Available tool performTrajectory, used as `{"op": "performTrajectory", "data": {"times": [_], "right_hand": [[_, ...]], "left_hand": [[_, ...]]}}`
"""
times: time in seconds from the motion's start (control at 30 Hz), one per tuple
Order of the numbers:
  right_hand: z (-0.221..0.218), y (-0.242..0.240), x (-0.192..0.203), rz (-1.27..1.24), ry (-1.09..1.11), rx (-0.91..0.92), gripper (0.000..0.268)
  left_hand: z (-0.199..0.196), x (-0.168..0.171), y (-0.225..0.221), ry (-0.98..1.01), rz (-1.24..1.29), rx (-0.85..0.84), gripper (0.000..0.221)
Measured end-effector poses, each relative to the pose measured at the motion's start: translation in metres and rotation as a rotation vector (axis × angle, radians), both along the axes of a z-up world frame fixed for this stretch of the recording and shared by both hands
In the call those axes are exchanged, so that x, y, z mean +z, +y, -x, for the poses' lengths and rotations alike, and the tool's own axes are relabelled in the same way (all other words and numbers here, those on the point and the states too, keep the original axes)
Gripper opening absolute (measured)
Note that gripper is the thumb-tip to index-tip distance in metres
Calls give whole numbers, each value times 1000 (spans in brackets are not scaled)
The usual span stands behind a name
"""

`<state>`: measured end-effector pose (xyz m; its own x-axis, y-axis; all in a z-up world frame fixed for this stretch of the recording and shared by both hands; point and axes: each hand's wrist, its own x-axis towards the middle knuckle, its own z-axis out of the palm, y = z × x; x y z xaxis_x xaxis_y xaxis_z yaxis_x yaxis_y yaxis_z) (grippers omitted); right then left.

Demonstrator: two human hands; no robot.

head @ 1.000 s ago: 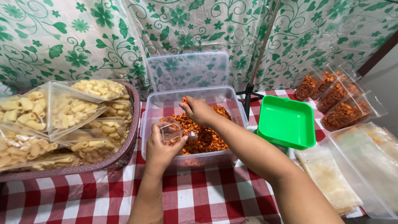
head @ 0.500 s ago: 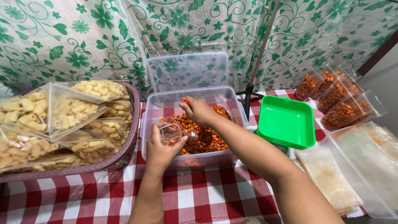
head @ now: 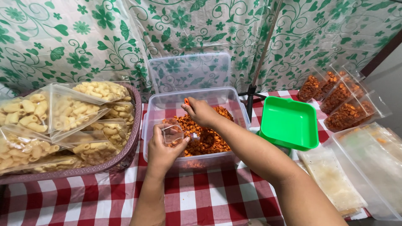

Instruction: Scooping snacks from a large container into small plastic bags and weighing them on a scale for portioning.

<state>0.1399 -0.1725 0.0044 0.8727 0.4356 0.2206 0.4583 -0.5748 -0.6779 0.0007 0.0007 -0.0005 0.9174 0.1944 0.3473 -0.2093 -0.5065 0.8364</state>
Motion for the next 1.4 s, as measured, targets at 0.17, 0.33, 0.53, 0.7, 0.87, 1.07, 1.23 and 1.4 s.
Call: {"op": "performTrajectory", "data": {"times": [0.17, 0.33, 0.53, 0.7, 0.87, 1.07, 1.23, 1.4], "right_hand": [[-1, 0, 0, 0, 5, -4, 38], [-1, 1, -1, -4, 1, -8, 38], [1, 1, 2, -18, -3, -11, 36], [4, 0, 6, 10, 3, -11, 37], [2, 1, 4, 5, 11, -14, 37], [4, 0, 5, 4, 13, -7, 38], [1, 1, 2, 2, 8, -14, 38], [-2, 2, -1, 3, -16, -11, 38]], "left_hand": [[1, 1, 0, 7, -7, 1, 63], [-1, -1, 1, 0, -13, 6, 62], [-2, -4, 1, -5, 0, 1, 64], [-1, -3, 2, 15, -20, 19, 63], [-2, -6, 0, 13, -16, 15, 64], [-3, -4, 2, 42, -14, 13, 64], [-2, -2, 0, 32, 8, 8, 64], [-1, 0, 0, 46, 9, -3, 63]]}}
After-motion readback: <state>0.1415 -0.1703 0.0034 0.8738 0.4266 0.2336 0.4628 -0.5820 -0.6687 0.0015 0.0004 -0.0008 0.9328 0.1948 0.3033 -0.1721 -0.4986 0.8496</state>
